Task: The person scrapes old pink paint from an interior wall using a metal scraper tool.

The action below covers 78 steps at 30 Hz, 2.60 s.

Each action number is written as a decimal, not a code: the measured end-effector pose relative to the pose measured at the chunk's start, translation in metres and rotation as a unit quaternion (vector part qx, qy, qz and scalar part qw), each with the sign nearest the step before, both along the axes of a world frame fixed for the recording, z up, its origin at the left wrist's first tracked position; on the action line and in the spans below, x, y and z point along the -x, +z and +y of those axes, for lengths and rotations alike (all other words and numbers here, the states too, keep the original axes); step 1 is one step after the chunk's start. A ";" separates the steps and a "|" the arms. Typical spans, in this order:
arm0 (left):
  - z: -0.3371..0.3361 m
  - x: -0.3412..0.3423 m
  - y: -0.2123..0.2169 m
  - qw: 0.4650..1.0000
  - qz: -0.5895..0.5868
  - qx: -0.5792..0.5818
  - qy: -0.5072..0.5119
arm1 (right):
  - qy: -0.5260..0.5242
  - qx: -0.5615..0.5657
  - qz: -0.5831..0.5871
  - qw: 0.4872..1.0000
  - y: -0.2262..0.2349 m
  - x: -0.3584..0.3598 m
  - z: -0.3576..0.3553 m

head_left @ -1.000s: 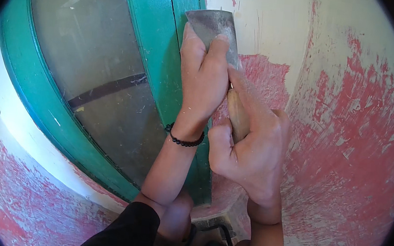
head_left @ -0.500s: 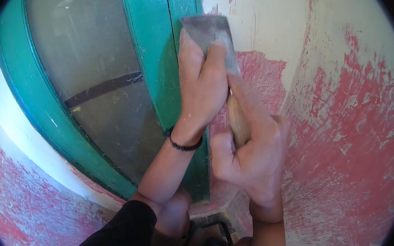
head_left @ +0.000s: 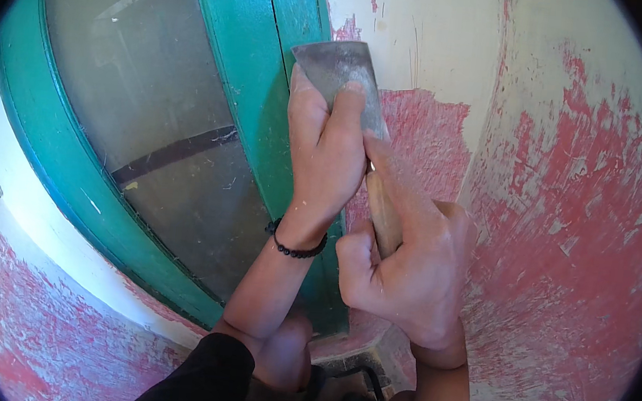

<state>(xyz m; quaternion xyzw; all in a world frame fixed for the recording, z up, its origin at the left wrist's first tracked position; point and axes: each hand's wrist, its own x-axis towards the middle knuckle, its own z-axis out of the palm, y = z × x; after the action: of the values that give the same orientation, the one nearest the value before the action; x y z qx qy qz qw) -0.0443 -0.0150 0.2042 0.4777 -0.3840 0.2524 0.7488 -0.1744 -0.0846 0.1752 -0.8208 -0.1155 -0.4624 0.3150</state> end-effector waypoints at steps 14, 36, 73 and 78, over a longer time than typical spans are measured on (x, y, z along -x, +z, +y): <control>0.007 -0.002 0.000 0.999 0.009 -0.011 -0.048 | -0.036 0.032 -0.001 0.999 0.003 0.002 0.005; -0.001 0.000 0.010 0.994 -0.011 0.004 -0.104 | -0.076 0.021 -0.043 0.996 0.006 -0.013 0.003; -0.002 -0.008 0.004 0.998 -0.036 -0.014 -0.053 | -0.046 0.015 -0.027 0.998 0.000 -0.008 -0.001; -0.006 -0.015 0.002 0.998 -0.043 -0.026 -0.029 | -0.059 0.026 -0.041 0.997 -0.002 -0.011 -0.003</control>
<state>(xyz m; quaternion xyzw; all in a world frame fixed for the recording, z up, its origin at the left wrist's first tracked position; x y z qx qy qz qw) -0.0295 -0.0209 0.2060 0.4740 -0.4363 0.2410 0.7259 -0.1631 -0.0874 0.1728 -0.8145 -0.0922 -0.5102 0.2604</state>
